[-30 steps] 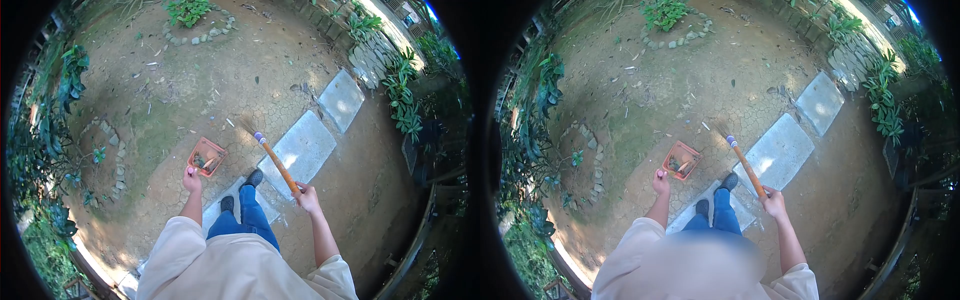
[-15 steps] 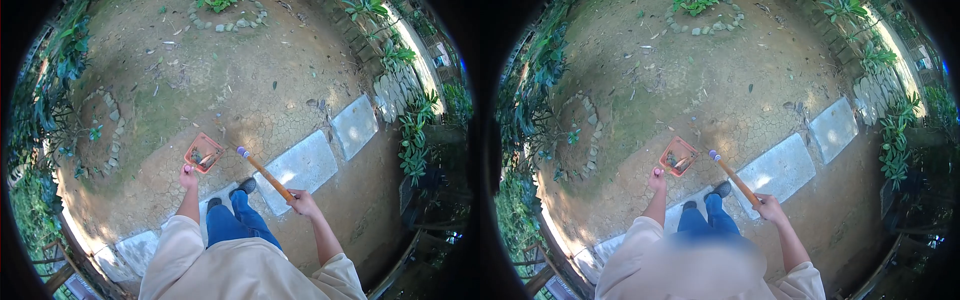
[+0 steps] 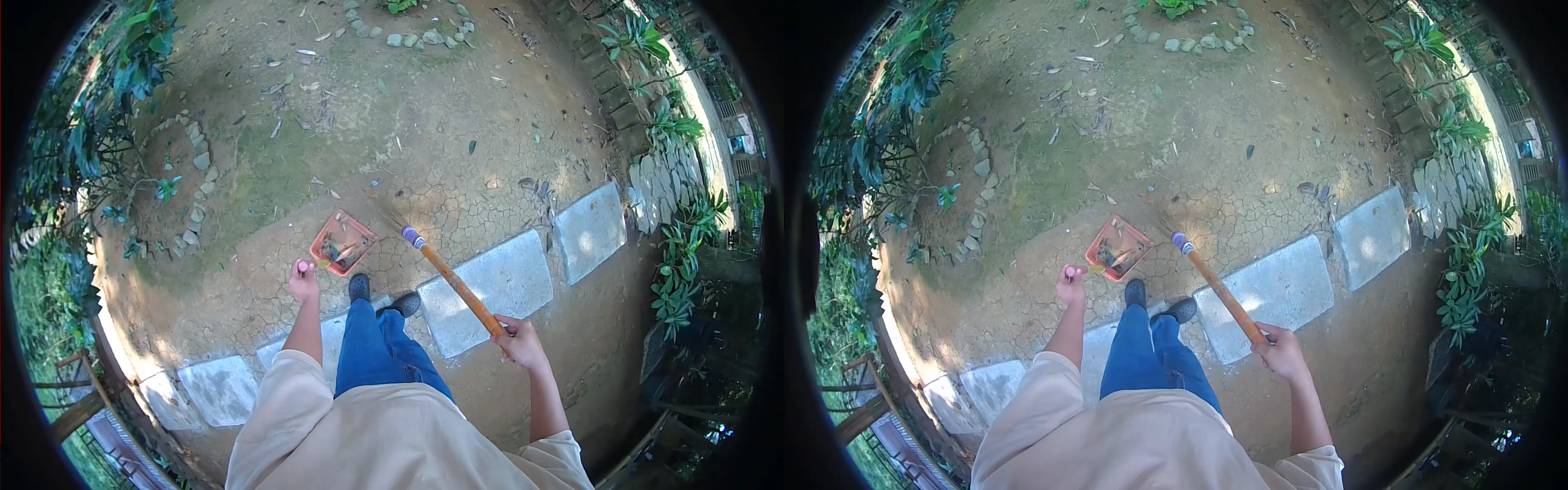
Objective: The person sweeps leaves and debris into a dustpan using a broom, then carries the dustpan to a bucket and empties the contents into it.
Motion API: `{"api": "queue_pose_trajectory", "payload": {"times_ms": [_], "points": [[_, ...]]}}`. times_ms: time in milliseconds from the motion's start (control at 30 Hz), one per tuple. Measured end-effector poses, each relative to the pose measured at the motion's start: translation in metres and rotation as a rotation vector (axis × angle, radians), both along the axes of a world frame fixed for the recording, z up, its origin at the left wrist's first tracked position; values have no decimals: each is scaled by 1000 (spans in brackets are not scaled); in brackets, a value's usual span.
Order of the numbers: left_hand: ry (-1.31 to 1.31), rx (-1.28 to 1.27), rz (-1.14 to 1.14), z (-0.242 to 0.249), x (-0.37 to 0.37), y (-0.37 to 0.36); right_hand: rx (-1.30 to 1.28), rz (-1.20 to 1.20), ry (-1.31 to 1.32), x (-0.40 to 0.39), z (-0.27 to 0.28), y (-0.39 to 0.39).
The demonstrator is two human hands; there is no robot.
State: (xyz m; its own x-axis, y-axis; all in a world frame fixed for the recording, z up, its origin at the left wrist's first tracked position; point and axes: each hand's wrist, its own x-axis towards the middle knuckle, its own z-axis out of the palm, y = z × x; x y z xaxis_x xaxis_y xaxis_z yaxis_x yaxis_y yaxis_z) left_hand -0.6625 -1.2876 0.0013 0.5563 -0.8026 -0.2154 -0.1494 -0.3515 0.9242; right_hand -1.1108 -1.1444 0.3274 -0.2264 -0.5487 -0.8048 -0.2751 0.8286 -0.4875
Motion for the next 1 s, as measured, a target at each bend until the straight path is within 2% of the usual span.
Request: {"api": "queue_pose_trajectory", "payload": {"times_ms": [267, 400, 467, 500, 567, 633, 667, 767, 833, 1000], "points": [[-17, 43, -12, 7, -1, -18, -86, 29, 161, 46, -31, -76], [1, 92, -37, -15, 2, -20, -193, 159, 233, 56, -85, -86], [10, 117, -30, -28, 2, -22, -110, 187, 165, 59, -89, -79], [5, 87, -39, -37, 1, -28, -74, 197, 136, 61, -88, -82], [-8, 55, -63, -53, 6, -19, 48, 202, 49, 70, -44, -85], [-8, 163, -41, -29, 7, -18, 109, 178, -6, 70, -24, -70], [-5, 201, -24, -18, 4, -27, 111, 155, -31, 68, -18, -62], [57, 115, 26, -37, 12, -22, 106, 77, -92, 68, -1, -39], [67, 133, 18, -32, 18, -22, 90, 30, -98, 70, 13, -36], [-36, 21, -99, -38, 18, -21, 40, -75, -83, 54, 15, -37]]}}
